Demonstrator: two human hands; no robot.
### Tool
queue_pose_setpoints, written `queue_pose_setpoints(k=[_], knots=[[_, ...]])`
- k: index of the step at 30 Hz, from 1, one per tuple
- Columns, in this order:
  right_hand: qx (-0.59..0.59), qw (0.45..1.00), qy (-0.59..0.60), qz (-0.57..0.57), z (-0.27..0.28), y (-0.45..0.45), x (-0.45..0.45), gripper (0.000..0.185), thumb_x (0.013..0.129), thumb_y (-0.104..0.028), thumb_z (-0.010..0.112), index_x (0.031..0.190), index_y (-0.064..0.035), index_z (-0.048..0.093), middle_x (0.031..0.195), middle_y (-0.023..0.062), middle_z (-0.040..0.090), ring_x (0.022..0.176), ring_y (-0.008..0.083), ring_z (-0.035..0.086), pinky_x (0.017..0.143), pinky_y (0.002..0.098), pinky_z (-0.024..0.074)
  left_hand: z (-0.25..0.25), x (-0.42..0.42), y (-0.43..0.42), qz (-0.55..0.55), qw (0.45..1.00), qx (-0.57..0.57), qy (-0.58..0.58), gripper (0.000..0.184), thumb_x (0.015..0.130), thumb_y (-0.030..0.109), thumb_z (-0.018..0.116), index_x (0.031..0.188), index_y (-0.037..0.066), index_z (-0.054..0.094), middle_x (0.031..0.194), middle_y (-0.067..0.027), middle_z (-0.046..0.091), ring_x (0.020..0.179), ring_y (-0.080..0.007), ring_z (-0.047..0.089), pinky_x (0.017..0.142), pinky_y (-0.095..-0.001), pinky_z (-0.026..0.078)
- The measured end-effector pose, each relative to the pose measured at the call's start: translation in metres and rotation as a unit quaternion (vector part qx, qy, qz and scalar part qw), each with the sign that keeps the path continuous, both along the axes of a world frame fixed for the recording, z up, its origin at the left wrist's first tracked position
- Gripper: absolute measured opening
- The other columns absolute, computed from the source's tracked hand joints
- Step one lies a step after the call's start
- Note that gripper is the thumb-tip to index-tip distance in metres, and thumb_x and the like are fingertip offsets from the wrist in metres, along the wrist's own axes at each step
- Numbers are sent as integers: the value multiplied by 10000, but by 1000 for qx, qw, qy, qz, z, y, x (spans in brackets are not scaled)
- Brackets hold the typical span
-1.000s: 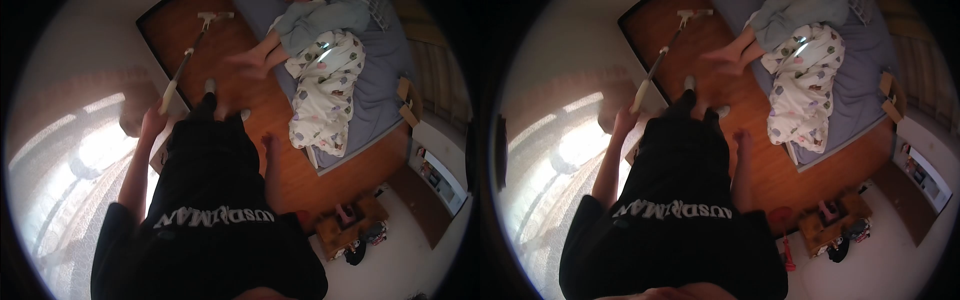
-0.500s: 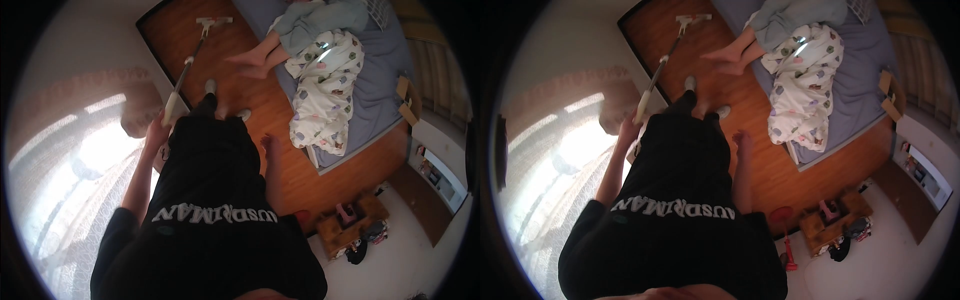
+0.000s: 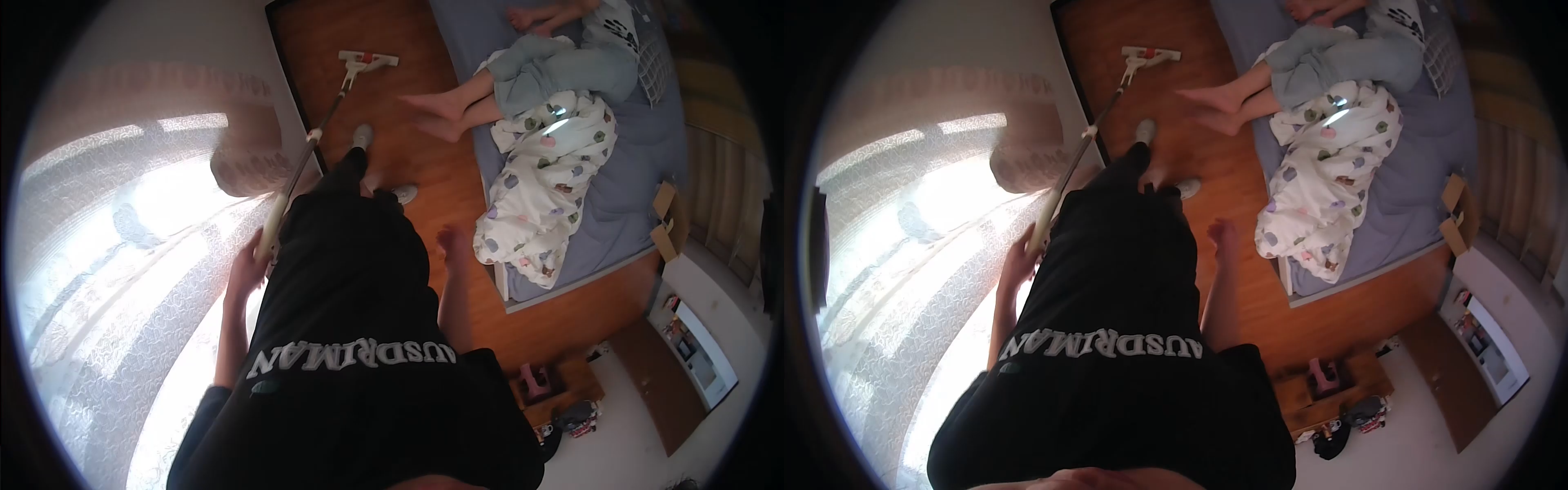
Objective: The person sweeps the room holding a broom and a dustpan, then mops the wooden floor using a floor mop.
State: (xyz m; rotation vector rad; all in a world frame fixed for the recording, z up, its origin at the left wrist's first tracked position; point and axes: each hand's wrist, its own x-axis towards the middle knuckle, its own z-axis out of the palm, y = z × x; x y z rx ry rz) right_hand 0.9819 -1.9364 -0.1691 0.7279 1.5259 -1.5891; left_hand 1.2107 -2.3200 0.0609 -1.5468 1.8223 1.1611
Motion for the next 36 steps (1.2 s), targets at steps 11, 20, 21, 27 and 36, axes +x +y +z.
queue_pose_setpoints(k=[11,20,21,27,36], knots=[[59,995,-56,51,15,-21,4,256,829,-193,503,1013,-22,548,840,119,588,728,189,584,640,296,488,-36,-25,32,136,973,-11,184,517,733,67,578,1236,26,468,1108,-131,578,911,-175,578,770,-270,454],[-5,962,22,271,80,-164,-56,342,844,-351,512,981,-41,561,874,88,589,690,170,579,639,290,473,-169,-175,66,162,944,77,278,265,813,144,568,1001,58,402,609,-35,475,468,-156,490,377,-280,401],[-9,961,22,274,90,-183,-61,342,844,-351,512,981,-41,561,874,88,589,690,170,579,639,290,473,-204,-174,93,34,961,-95,256,330,792,172,592,1016,45,385,646,-95,515,577,-280,575,511,-375,481],[-9,913,-55,404,64,-211,-42,300,793,-315,595,916,-42,578,751,66,594,651,163,576,596,300,472,-138,-164,116,-306,928,135,164,518,808,197,536,1243,22,316,836,-176,612,775,-281,618,689,-348,494],[201,834,-92,506,69,-24,2,67,795,-76,542,763,-29,507,595,67,501,541,150,553,436,304,409,-115,-201,37,-268,914,218,214,281,839,193,509,1057,24,561,853,-105,641,737,-178,631,707,-305,491]])
